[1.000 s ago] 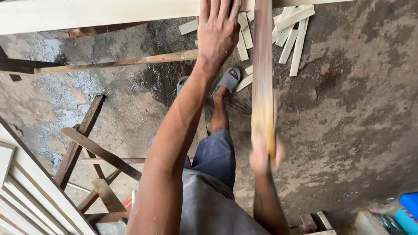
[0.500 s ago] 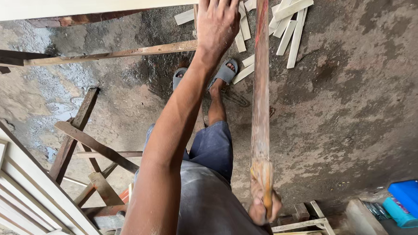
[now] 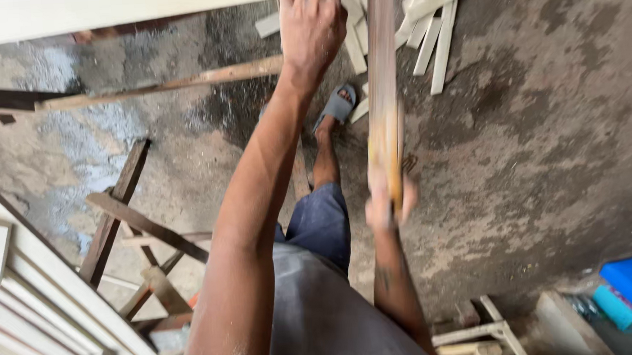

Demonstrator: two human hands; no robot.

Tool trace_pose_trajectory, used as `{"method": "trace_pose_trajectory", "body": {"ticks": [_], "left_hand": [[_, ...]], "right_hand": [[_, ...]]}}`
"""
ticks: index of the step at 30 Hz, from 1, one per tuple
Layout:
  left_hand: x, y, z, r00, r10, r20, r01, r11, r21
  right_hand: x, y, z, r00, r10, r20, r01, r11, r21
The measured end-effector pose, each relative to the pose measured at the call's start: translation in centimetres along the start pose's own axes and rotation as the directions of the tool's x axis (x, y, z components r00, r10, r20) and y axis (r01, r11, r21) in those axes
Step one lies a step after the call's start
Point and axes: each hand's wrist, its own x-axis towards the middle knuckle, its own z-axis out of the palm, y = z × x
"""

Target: The person marks a wooden plank with a pencil and then uses a hand saw to cut the plank into smaller pieces. The person repeats this process, marking and sawing another plank while standing in a workshop.

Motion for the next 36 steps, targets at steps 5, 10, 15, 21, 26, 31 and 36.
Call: {"method": "trace_pose_trajectory", "body": {"ticks": [5,10,15,21,26,31,36], "left_hand": [[0.1,-0.2,0.3,0.971,0.122,-0.204,-0.103,0.99,0.101],[0.2,-0.5,0.7,0.972,0.131,-0.195,-0.105,0.985,0.14],[0.6,0.0,-0.5,0.981,0.115,-0.159,-0.087,0.982,0.17],[0.1,0.3,-1.0,0.94,-0.102,0.326,0.15,0.981,-0.125],[0.7,-0.7,1.0,0.955,0.172,-0.241,-0.102,0.955,0.279],[0.5,-0.6,1.1,0.973,0.131,-0.19,-0.103,0.984,0.148],[0.1,-0.5,0.5,0.979,0.119,-0.166,-0.096,0.986,0.138]], "right_hand": [[-6.8,-11.9,-11.3,0.988,0.131,0.088,-0.137,0.988,0.065],[-0.8,-7.7,-6.2,0.989,0.027,0.147,-0.043,0.993,0.111],[8.4,5.2,7.3,0.974,-0.213,0.078,0.207,0.975,0.083],[2.5,3.2,3.5,0.946,0.285,-0.155,-0.253,0.947,0.198],[-8.9,-4.2,-10.9,0.96,0.237,0.15,-0.246,0.969,0.039],[-3.5,-2.3,-5.8,0.996,-0.007,0.091,0.005,1.0,0.022],[8.6,6.6,8.4,0.996,-0.067,0.066,0.054,0.982,0.184]]}}
